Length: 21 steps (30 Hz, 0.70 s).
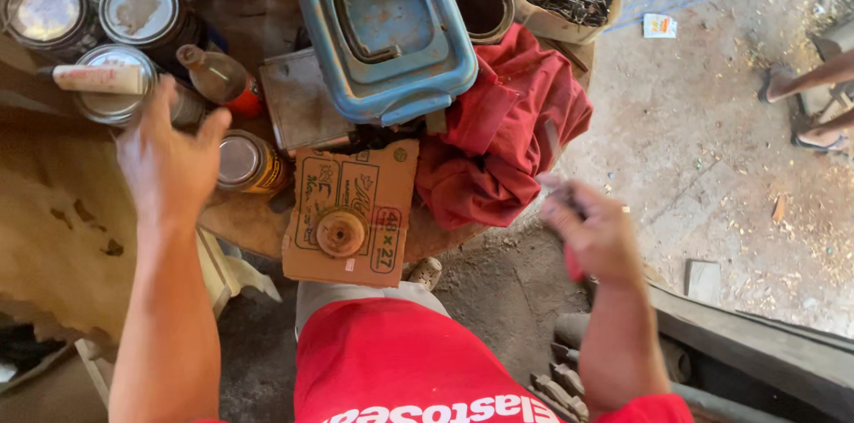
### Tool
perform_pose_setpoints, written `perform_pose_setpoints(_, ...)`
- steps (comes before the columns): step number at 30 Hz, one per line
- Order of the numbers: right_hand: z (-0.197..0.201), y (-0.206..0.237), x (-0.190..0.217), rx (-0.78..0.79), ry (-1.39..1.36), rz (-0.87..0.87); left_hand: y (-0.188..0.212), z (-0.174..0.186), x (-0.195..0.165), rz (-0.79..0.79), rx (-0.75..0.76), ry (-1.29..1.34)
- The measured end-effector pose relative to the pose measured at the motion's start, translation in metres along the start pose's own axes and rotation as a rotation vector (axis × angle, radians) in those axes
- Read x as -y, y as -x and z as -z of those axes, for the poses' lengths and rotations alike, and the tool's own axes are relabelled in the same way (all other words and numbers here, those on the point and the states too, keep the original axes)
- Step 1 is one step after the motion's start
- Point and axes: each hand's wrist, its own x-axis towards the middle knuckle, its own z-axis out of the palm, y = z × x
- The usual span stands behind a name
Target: The person picks up a round turned wooden furniture part from a workbench and holds it while walking through the workshop. They cut a piece of cardboard with scissors, pour liquid from a bottle onto the cardboard, and continue cutting the cardboard around the wooden piece, trimming it to shape.
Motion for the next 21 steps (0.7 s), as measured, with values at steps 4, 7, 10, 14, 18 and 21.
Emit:
perform_pose_setpoints(4, 0.049, -0.083, 0.005, 0.003, 0.099, 0.078, 0.078, 0.042, -0.038, 0.113, 0.1, 0.193)
perform_pose_setpoints(7, 0.067, -0.174, 0.007, -0.023, 0.196, 0.158, 0.121, 0.053, -0.055, 0.149, 0.146, 0.231)
perform_pose_setpoints(10, 0.069, -0.281, 0.01, -0.037, 0.108, 0.139, 0.153, 0.05, -0.046, 0.355, 0.314, 0.193)
perform_pose_setpoints(14, 0.066, -0.404, 0.024, -0.105, 0.375, -0.023, 0.195, 0.024, 0.01, 0.453, 0.552, 0.256)
perform_pose_setpoints(18, 0.058, -0.482, 0.045, -0.259, 0.507, -0.101, 0.256, -0.028, 0.068, 0.61, 0.719, 0.216)
perform_pose_setpoints(21, 0.047, -0.518, 0.06, -0.329, 0.502, 0.085, 0.305, -0.066, 0.1, 0.682, 0.681, 0.22)
